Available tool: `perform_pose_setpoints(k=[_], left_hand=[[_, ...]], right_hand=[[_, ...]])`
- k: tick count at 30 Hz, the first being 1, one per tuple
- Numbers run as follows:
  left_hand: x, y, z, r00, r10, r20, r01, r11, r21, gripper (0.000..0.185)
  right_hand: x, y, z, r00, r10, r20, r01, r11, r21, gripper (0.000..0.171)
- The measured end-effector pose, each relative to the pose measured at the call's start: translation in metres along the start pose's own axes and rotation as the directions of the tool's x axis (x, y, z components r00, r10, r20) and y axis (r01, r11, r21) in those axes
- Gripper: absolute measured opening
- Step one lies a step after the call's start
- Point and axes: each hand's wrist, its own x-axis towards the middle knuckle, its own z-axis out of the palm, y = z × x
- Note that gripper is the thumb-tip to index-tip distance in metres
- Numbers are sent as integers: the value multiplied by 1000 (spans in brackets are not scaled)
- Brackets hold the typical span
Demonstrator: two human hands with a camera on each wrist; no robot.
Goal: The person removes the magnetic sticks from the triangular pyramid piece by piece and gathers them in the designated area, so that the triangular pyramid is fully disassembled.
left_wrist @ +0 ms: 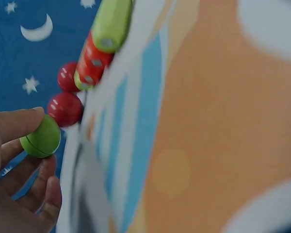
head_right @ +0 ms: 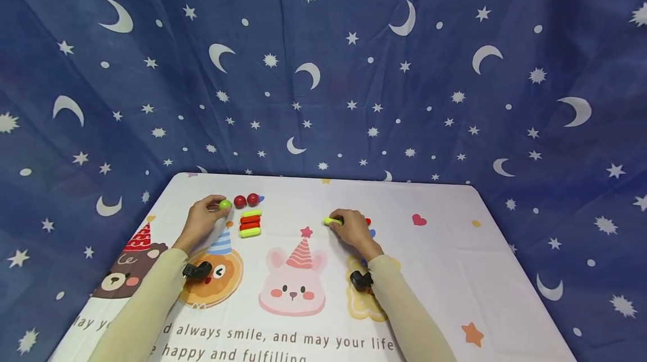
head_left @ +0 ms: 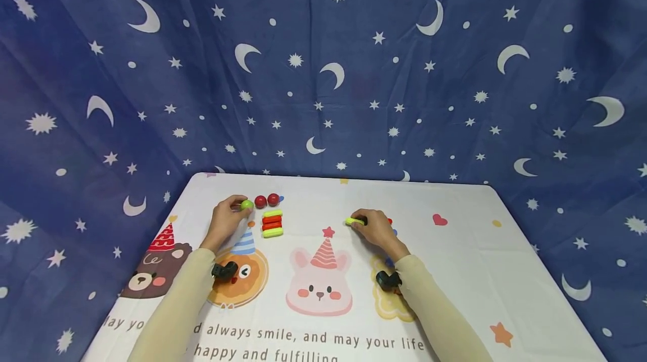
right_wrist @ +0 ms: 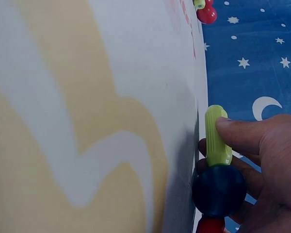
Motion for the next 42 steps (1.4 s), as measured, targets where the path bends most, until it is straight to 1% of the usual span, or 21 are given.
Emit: perform_pose_setpoints(k=[3,6,14,18,23,26,28,33,37,42], left_hand=[[7,-4,3,999,-35,-19,35,999,10,42],[10,-7,5,998,-50,-23,51,999,12,41],[13,-6,6,999,-24,-21,25,999,48,41],[12,-6,5,1000,-24,-2,24,998,54,43],[11,-5,2,999,-42,12,42,999,25,47],[9,-4,-2,999,-48,-3,48,999,-1,47],[8,-3,-4,999,-46,-19,46,999,-13,45],[2,6,-7,998,-16,-65,14,999,-32,42],[-5,20,-8,994,29,-102,-34,998,-48,39],[-14,40,-7,990,95,-105,-101,993,-60,36]], right_hand=[[1,-1,-1,1000,-15,-2,15,1000,-1,18],[0,-1,-1,1000,-30,2,30,1000,-2,18],[-1,-3,0,1000,-25,-4,25,1000,-3,19],[-1,-2,1,1000,-12,5,12,1000,-2,20],[-2,-2,0,1000,-14,3,14,1000,-8,19],[-2,-2,-1,1000,-27,-7,26,1000,-11,19],[-2,-2,-1,1000,-21,-3,21,1000,-15,20],[-1,-1,-2,1000,-5,19,6,1000,-28,26],[-2,-2,-4,1000,-19,24,20,999,-36,30],[-2,-5,-10,999,-31,15,32,999,-21,29]])
